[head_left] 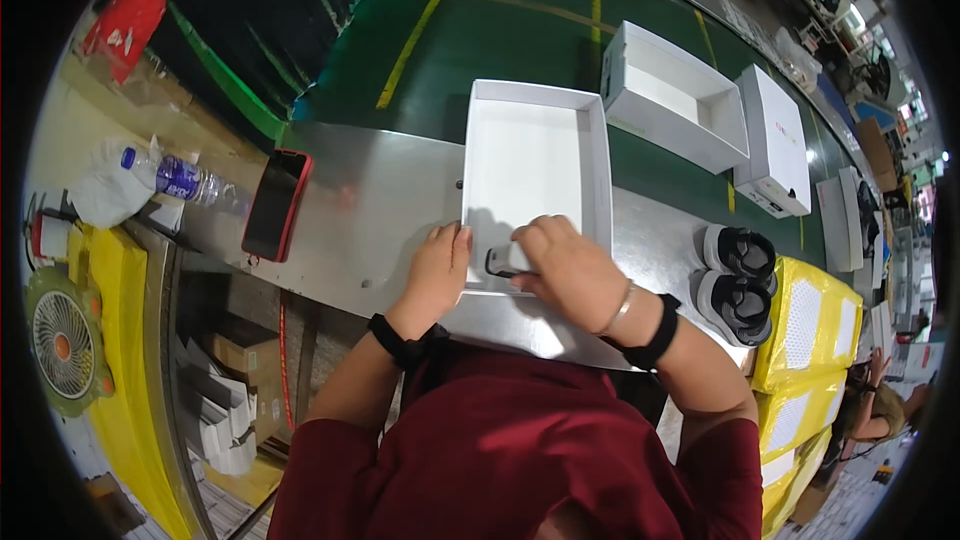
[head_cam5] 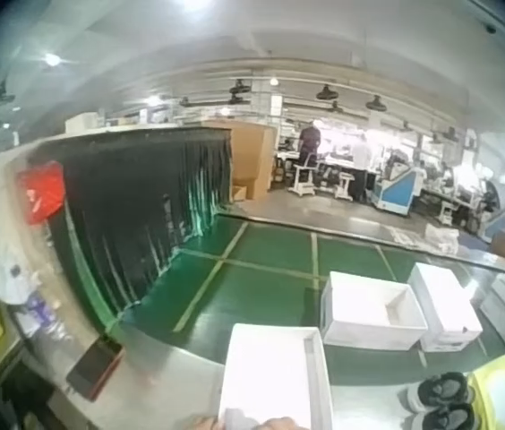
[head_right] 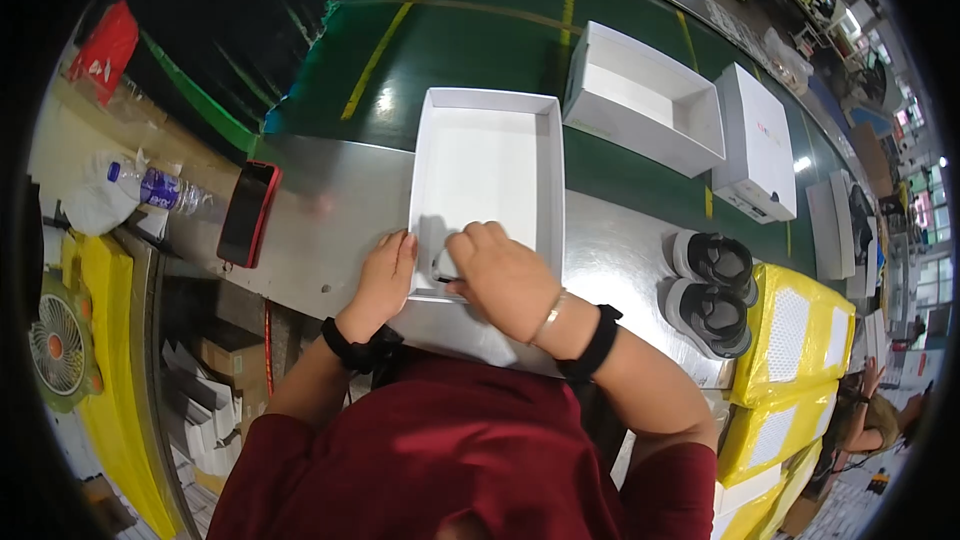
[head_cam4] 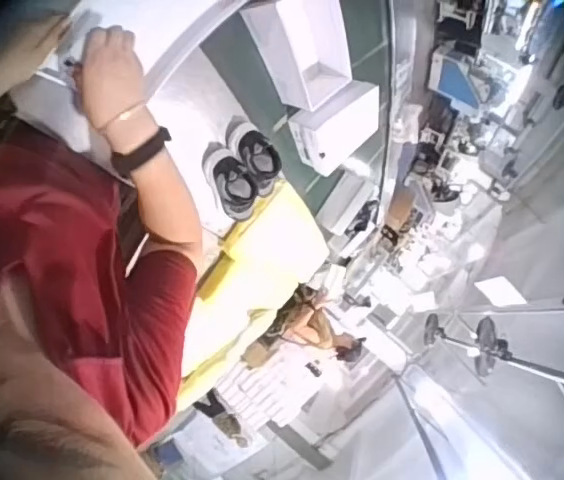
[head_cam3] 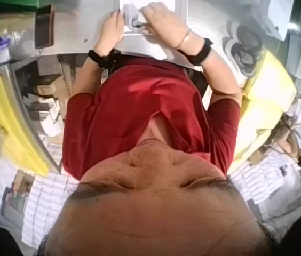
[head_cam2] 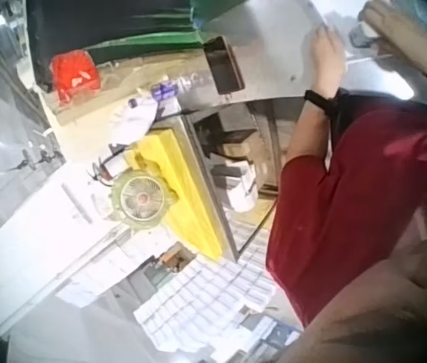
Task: The recorder picks up sneakers from a conveyor belt, scans them, and packs them into cardboard boxes with protective paper.
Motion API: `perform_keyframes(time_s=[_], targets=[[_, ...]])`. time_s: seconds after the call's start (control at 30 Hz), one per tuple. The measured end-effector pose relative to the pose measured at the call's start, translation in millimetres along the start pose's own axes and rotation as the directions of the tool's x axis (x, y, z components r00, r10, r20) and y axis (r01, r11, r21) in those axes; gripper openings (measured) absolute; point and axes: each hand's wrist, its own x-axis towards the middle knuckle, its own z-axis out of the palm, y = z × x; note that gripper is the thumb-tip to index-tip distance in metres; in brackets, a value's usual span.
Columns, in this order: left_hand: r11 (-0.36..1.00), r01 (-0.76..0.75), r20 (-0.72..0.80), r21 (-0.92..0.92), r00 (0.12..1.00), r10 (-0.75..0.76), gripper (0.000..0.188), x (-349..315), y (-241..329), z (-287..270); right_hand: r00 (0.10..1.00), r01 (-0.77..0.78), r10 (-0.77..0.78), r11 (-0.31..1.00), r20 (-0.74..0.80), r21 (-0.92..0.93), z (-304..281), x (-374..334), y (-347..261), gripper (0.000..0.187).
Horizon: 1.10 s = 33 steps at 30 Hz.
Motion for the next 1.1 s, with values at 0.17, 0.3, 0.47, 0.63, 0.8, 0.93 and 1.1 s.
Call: perform_keyframes(time_s=[0.17,0.3,0.47,0.63,0.8,0.93,1.1], targets=[[0.998,0.046,0.01,0.046,0.999,-0.046,0.028,-1.1,-2.5,-2.0,0.984,0.079,-0.055,0.987,0.169,-0.141,32.6,24.0,-4.4,0.041],[0.998,0.049,0.015,0.036,0.999,-0.049,0.028,0.3,-2.1,-3.6,0.982,0.12,-0.09,0.976,0.166,-0.182,53.4,25.6,3.3,0.04],[0.999,-0.001,0.012,0.033,1.0,0.0,0.026,3.5,-7.9,1.6,0.988,0.077,-0.05,0.98,0.147,-0.185,52.3,22.9,6.1,0.036],[1.0,0.002,0.021,0.014,1.0,-0.002,0.027,-0.1,-13.1,-4.1,0.988,-0.138,0.127,0.982,-0.092,-0.131,-14.1,-5.0,-0.2,0.036],[0.999,0.049,0.106,-0.004,0.993,-0.049,0.027,10.3,-1.5,-15.5,0.936,-0.342,0.298,0.897,-0.189,-0.28,-52.4,-78.9,23.8,0.041],[0.98,-0.072,0.183,0.183,0.982,0.038,0.022,29.8,-15.8,-26.5,0.926,-0.375,0.345,0.89,-0.154,-0.259,-40.6,-113.1,35.6,0.043],[0.907,-0.144,0.071,0.395,0.989,0.127,0.018,69.8,-46.7,-66.1,0.948,-0.294,0.278,0.951,-0.156,-0.093,-25.0,-113.8,35.6,0.055]])
